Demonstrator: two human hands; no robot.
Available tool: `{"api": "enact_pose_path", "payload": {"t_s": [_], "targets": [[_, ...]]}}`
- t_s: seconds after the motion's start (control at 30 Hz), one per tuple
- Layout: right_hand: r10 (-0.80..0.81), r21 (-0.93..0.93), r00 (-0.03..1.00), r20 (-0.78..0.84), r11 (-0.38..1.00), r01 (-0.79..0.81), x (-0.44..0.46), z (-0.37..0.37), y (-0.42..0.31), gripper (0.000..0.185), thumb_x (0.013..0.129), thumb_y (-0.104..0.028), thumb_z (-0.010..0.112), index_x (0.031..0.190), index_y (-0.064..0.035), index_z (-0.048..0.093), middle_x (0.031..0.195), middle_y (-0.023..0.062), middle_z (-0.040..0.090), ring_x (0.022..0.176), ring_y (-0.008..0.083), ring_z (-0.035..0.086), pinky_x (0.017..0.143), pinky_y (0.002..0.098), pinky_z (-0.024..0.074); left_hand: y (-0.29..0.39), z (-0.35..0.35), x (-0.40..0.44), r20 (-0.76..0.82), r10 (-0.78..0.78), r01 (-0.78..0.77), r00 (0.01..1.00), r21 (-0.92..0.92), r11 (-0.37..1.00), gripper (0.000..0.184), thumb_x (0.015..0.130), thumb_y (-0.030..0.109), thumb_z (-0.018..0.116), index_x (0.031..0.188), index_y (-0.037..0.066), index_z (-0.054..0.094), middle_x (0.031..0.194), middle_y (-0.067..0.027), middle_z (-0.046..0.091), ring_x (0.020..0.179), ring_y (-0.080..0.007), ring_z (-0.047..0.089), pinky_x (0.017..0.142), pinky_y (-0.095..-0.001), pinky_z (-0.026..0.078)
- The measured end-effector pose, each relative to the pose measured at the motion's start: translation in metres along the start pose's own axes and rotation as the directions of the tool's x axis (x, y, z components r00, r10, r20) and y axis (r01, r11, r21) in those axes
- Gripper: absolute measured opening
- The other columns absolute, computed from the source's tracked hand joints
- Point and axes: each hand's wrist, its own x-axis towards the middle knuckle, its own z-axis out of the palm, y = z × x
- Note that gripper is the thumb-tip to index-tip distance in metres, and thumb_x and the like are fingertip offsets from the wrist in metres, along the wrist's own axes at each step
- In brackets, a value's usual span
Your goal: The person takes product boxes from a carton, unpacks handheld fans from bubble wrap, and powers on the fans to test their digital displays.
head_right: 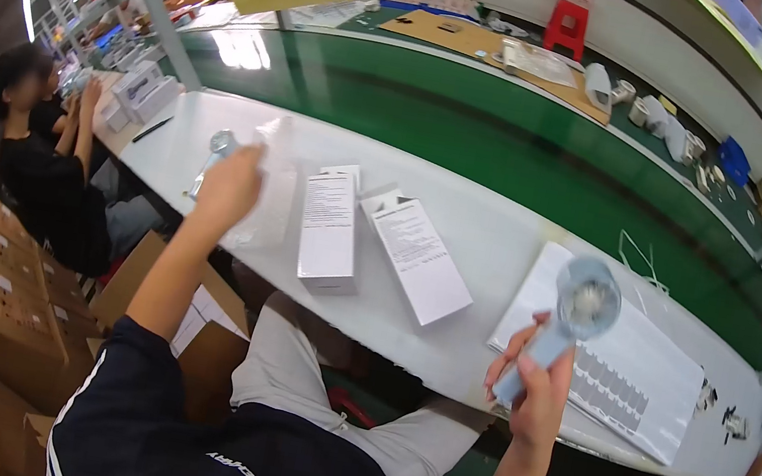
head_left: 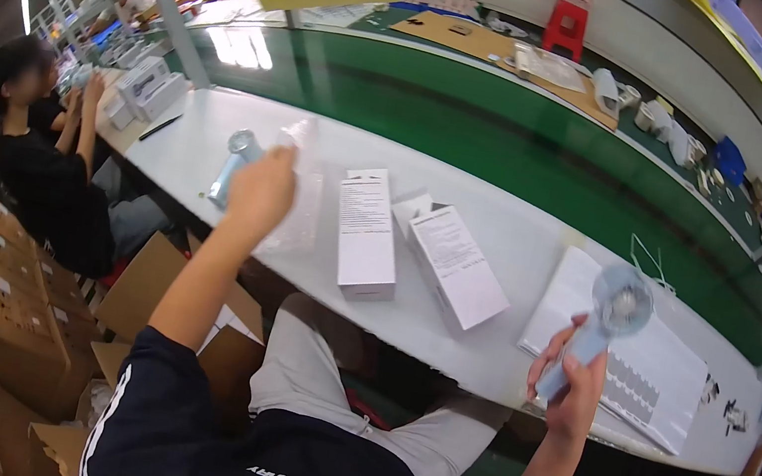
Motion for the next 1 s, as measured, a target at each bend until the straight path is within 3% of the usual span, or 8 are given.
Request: {"api": "enact_pose_path", "payload": {"t_s": [0.1,0.3,0.43,0.53,0.63,0.8,0.9,1.0], "targets": [[0.024,0.014,0.993,0.113,1.0,-0.026,0.05,0.021,0.003,0.045,0.098,-0.027,0.048,0.133,-0.0009,0.039,0.082,0.0078,0.052,0.052,0.015,0.055,0.038,0.0267,0.0408,0.019,0.005,-0.022,0.311,0.081,0.016,0.947,-0.298,0.955,0.044,0.097,0.038,0.055,0.117,-0.001,0.062,0.119,-0.0228,0.063,0.106,-0.0397,0.063,0.09,-0.0461,0.05],[0.161,0.206,0.978,0.136,0.961,-0.187,0.123,0.032,0.011,0.051,0.106,-0.046,0.035,0.131,-0.0036,0.047,0.078,0.0029,0.051,0.056,0.013,0.052,0.039,0.0254,0.0378,-0.031,-0.001,0.007,0.1,-0.092,0.135,0.991,-0.71,0.691,0.04,0.1,0.034,0.055,0.116,-0.001,0.064,0.111,-0.0239,0.068,0.103,-0.035,0.067,0.088,-0.0414,0.051],[0.094,0.192,0.994,0.057,0.976,-0.103,0.14,0.002,0.018,0.041,0.103,-0.043,0.046,0.125,-0.0084,0.047,0.085,0.0055,0.054,0.068,0.0191,0.062,0.042,0.0296,0.0456,-0.129,0.059,0.012,-0.266,-0.169,0.13,0.949,-0.158,0.979,0.051,0.088,0.033,0.07,0.127,0.002,0.058,0.127,-0.0228,0.058,0.124,-0.0344,0.052,0.104,-0.0436,0.042],[0.025,0.171,0.999,0.036,0.985,-0.031,0.134,-0.005,0.019,0.03,0.102,-0.033,0.051,0.121,-0.0142,0.037,0.088,0.0084,0.057,0.058,0.0199,0.061,0.042,0.0313,0.0453,-0.137,0.057,0.004,0.183,-0.427,0.446,0.886,-0.08,0.891,0.048,0.083,0.035,0.074,0.111,-0.002,0.059,0.111,-0.0234,0.064,0.101,-0.0431,0.063,0.088,-0.0481,0.051],[0.075,0.226,0.997,0.01,0.971,-0.075,0.134,-0.015,0.032,0.033,0.102,-0.03,0.051,0.125,-0.0138,0.034,0.088,0.01,0.058,0.052,0.0192,0.058,0.043,0.031,0.0436,-0.182,0.111,-0.007,0.056,-0.296,0.3,0.954,-0.087,0.95,0.042,0.087,0.036,0.071,0.102,-0.002,0.058,0.091,-0.0163,0.067,0.082,-0.0353,0.066,0.07,-0.0439,0.053],[0.148,0.351,0.989,-0.03,0.928,-0.128,0.135,-0.024,0.045,0.032,0.105,-0.038,0.042,0.122,-0.0123,0.047,0.094,0.009,0.06,0.066,0.0217,0.062,0.059,0.0366,0.0504,-0.135,0.057,0.01,0.413,-0.401,0.503,0.818,-0.852,0.147,0.039,0.098,0.042,0.058,0.104,0.003,0.06,0.081,-0.0015,0.059,0.07,-0.0091,0.056,0.058,-0.0267,0.047],[0.204,0.452,0.979,-0.014,0.874,-0.176,0.137,-0.023,0.056,0.035,0.105,-0.04,0.042,0.127,-0.0137,0.049,0.104,0.0088,0.06,0.081,0.0239,0.064,0.07,0.0403,0.0544,-0.077,0.015,0.019,0.451,-0.056,0.337,0.891,-0.739,-0.584,0.043,0.104,0.041,0.047,0.122,0.003,0.055,0.083,-0.0014,0.058,0.068,-0.0096,0.053,0.052,-0.0238,0.041],[0.196,0.412,0.981,0.009,0.893,-0.182,0.129,-0.015,0.05,0.033,0.106,-0.036,0.041,0.132,-0.017,0.048,0.104,0.0071,0.06,0.09,0.0235,0.065,0.074,0.042,0.0579,-0.007,-0.013,0.011,0.313,0.21,0.36,0.926,-0.571,-0.738,0.04,0.103,0.031,0.047,0.127,-0.001,0.049,0.095,-0.0075,0.057,0.07,-0.0109,0.049,0.05,-0.0219,0.04]]}}
